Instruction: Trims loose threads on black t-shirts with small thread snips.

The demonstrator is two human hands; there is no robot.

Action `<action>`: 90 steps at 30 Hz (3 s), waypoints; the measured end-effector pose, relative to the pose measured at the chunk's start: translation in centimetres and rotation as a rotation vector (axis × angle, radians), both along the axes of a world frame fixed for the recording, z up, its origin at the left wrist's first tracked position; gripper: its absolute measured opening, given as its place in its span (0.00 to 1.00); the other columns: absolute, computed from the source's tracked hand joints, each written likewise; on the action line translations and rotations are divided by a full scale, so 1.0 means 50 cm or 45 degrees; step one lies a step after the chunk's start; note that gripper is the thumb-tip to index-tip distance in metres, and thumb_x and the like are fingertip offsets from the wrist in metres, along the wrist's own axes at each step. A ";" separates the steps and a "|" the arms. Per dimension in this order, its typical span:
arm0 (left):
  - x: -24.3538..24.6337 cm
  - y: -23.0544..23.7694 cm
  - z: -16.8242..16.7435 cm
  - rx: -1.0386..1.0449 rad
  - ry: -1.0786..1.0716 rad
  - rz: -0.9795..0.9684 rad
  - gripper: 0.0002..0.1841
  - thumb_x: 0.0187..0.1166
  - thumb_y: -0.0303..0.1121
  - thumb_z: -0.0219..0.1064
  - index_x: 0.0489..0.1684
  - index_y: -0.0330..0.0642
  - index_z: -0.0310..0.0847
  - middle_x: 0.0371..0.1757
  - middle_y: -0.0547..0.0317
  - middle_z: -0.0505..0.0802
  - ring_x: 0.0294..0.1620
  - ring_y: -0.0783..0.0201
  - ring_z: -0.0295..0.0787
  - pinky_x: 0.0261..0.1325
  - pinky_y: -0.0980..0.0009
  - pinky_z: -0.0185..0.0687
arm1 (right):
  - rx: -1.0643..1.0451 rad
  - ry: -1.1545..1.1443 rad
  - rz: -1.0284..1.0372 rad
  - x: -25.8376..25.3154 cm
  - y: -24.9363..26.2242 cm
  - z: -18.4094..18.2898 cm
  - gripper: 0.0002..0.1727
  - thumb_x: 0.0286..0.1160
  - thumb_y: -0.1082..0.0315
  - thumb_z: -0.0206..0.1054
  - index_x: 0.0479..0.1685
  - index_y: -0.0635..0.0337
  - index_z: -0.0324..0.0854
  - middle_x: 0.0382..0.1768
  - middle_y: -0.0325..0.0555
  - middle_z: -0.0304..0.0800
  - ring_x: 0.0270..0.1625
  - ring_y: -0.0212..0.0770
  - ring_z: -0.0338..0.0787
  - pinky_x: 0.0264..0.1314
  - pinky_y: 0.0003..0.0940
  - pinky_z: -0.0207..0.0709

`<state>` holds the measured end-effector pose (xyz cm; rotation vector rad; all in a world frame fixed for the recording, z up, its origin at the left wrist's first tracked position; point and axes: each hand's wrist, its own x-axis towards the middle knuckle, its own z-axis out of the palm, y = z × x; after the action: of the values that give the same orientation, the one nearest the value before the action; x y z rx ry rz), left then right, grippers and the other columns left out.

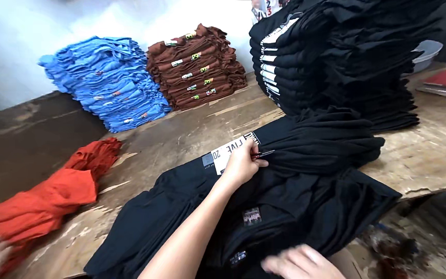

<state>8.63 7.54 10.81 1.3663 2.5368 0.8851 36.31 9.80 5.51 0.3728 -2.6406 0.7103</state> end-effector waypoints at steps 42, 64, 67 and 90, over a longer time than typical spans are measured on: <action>0.251 -0.157 -0.033 0.333 1.306 -0.586 0.13 0.84 0.26 0.59 0.58 0.44 0.89 0.50 0.58 0.93 0.41 0.61 0.79 0.46 0.64 0.67 | -1.143 0.496 -0.810 0.004 0.003 -0.082 0.04 0.78 0.74 0.70 0.42 0.65 0.88 0.33 0.39 0.92 0.24 0.26 0.89 0.24 0.22 0.88; 0.133 -0.072 -0.079 0.445 -0.107 -0.421 0.10 0.77 0.29 0.71 0.53 0.43 0.88 0.38 0.68 0.95 0.37 0.78 0.91 0.44 0.79 0.89 | -0.105 0.783 -1.039 -0.061 0.074 -0.116 0.10 0.77 0.48 0.71 0.39 0.36 0.96 0.22 0.31 0.82 0.42 0.35 0.83 0.75 0.56 0.56; 0.135 -0.091 -0.074 0.530 -0.035 -0.408 0.19 0.70 0.42 0.81 0.56 0.46 0.90 0.46 0.68 0.93 0.45 0.76 0.90 0.47 0.77 0.89 | -0.103 0.833 -1.089 -0.025 0.063 -0.114 0.10 0.80 0.46 0.69 0.37 0.35 0.91 0.26 0.29 0.81 0.50 0.31 0.81 0.80 0.48 0.51; 0.174 -0.157 -0.093 0.612 0.388 -0.100 0.15 0.75 0.45 0.75 0.53 0.50 0.91 0.48 0.71 0.94 0.50 0.73 0.89 0.56 0.69 0.86 | -0.147 0.667 -1.227 -0.097 0.044 -0.088 0.11 0.73 0.52 0.73 0.32 0.47 0.93 0.29 0.31 0.93 0.36 0.33 0.89 0.63 0.46 0.73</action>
<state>17.34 -0.31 6.15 1.8444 2.5564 1.4381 31.47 11.98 1.10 -0.6351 -1.9190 0.3523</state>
